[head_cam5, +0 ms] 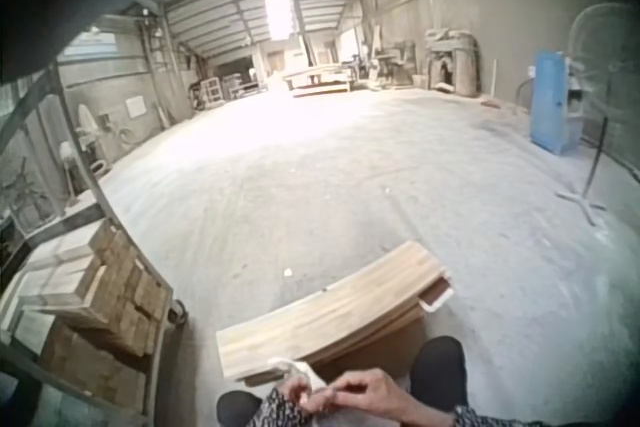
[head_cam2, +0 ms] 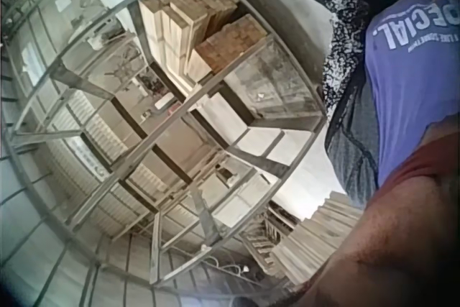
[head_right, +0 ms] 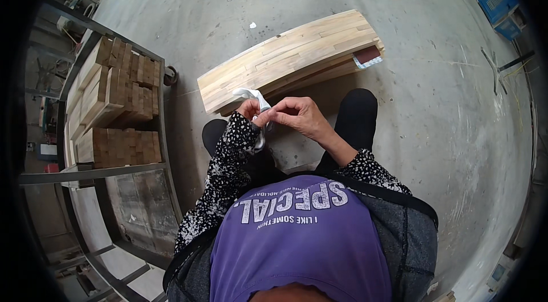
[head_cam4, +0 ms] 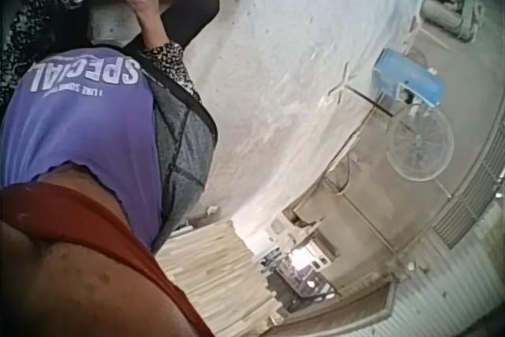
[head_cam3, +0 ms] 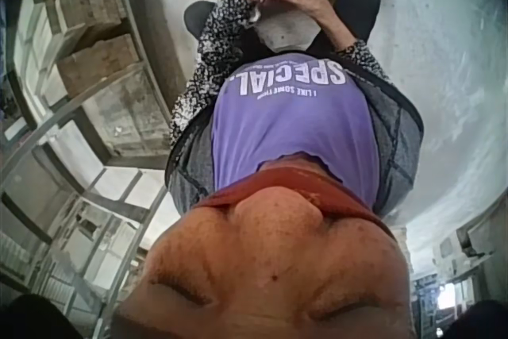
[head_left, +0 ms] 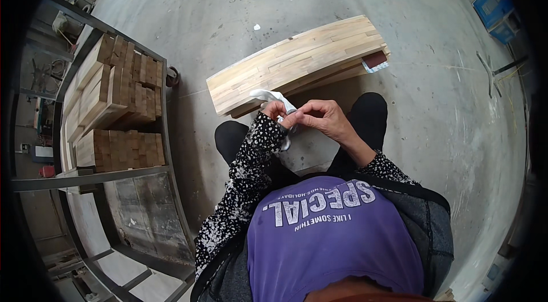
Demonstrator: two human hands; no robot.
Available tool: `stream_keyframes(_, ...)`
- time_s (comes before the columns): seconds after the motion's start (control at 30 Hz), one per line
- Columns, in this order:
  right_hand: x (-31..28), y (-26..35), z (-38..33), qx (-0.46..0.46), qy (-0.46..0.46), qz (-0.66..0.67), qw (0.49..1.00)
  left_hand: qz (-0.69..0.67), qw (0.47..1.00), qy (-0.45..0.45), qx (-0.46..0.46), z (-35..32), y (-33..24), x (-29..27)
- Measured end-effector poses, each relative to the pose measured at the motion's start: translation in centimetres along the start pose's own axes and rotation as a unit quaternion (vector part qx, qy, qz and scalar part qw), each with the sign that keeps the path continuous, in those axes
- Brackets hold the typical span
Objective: Sanding the surfaces and edges of a wooden board using a hand-held sanding block.
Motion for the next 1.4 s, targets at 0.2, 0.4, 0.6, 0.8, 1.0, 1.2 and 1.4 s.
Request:
stream_keyframes(0.2, -0.5, -0.9, -0.2, 0.036, -0.064, -0.017, 0.997, 0.133, 0.99, -0.022, -0.035, -0.7, -0.2, -0.4)
stream_keyframes(0.4, 0.2, -0.3, -0.2, -0.115, -0.167, -0.318, 0.926, 0.189, 0.981, -0.022, -0.041, -1.0, 0.1, -0.4)
stream_keyframes(0.6, 2.8, 1.1, -2.8, -0.319, -0.145, -0.322, 0.879, 0.171, 0.985, 0.004, -0.017, 1.4, 3.3, 0.4)
stream_keyframes(0.8, 2.4, -1.9, -3.6, -0.147, -0.154, -0.281, 0.936, 0.18, 0.983, -0.018, -0.026, 1.7, 5.0, 0.6)
stream_keyframes(1.0, 0.5, -5.9, -3.1, -0.147, -0.037, -0.415, 0.897, 0.32, 0.946, 0.053, -0.02, 1.5, 5.1, 2.1)
stream_keyframes(1.2, -1.6, -6.8, -0.9, 0.104, -0.125, 0.063, 0.985, 0.341, 0.939, 0.037, 0.027, 0.5, 5.5, 4.1)
stream_keyframes(1.4, 0.3, -7.3, -1.2, 0.081, -0.075, 0.355, 0.928, 0.254, 0.955, 0.005, 0.152, 1.8, 2.3, 4.3)
Point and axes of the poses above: each hand's wrist, its own z-axis towards the middle knuckle, its own x-axis out of the palm, y = z × x, the point moved 3 cm from there along z, towards the middle knuckle, and after that the axes turned 3 degrees about -y, right-handed, at the moved point
